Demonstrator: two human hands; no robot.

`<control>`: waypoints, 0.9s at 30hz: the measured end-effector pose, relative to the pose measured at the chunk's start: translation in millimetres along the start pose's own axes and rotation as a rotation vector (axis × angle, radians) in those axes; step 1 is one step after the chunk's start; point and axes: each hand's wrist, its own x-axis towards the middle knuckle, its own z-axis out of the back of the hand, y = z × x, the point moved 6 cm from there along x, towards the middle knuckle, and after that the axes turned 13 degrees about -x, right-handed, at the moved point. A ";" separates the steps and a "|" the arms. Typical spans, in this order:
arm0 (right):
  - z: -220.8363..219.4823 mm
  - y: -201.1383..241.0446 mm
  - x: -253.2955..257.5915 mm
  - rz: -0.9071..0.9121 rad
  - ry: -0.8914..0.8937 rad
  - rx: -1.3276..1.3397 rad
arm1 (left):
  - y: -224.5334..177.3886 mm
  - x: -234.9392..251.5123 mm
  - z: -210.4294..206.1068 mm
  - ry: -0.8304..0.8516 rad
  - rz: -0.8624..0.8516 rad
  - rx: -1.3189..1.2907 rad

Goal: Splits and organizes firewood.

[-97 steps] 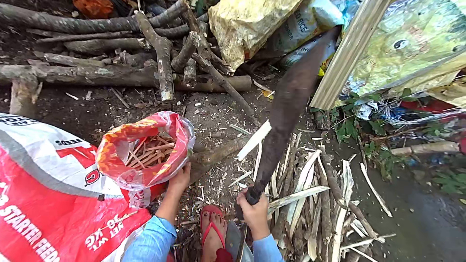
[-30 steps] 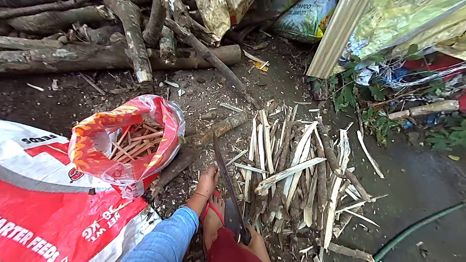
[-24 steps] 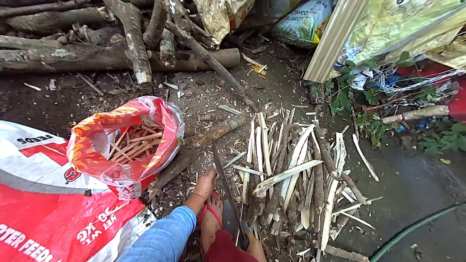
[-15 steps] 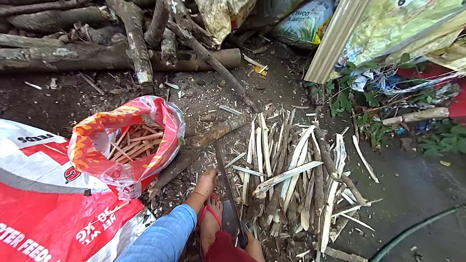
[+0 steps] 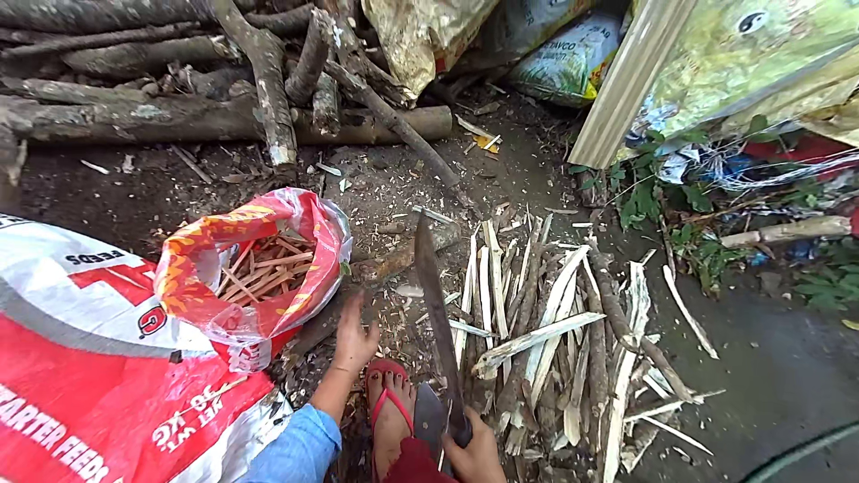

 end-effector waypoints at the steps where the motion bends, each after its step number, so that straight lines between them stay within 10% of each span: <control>1: 1.4 8.1 6.5 0.062 -0.080 0.020 | 2.2 1.9 10.1 -0.056 -0.002 0.010; 8: -37.8 24.1 83.1 -0.204 0.268 -0.172 | -4.5 21.7 43.1 -0.164 0.154 0.147; 13: -27.4 20.5 79.0 -0.139 0.205 -0.082 | -0.8 21.3 42.7 -0.138 0.101 0.107; 19: -2.3 1.1 32.6 -0.104 0.038 -0.026 | 15.2 22.7 -24.4 0.351 0.546 0.049; 27: -2.5 -17.8 -12.5 -0.185 0.049 0.024 | 42.5 59.5 -88.9 0.166 0.766 0.188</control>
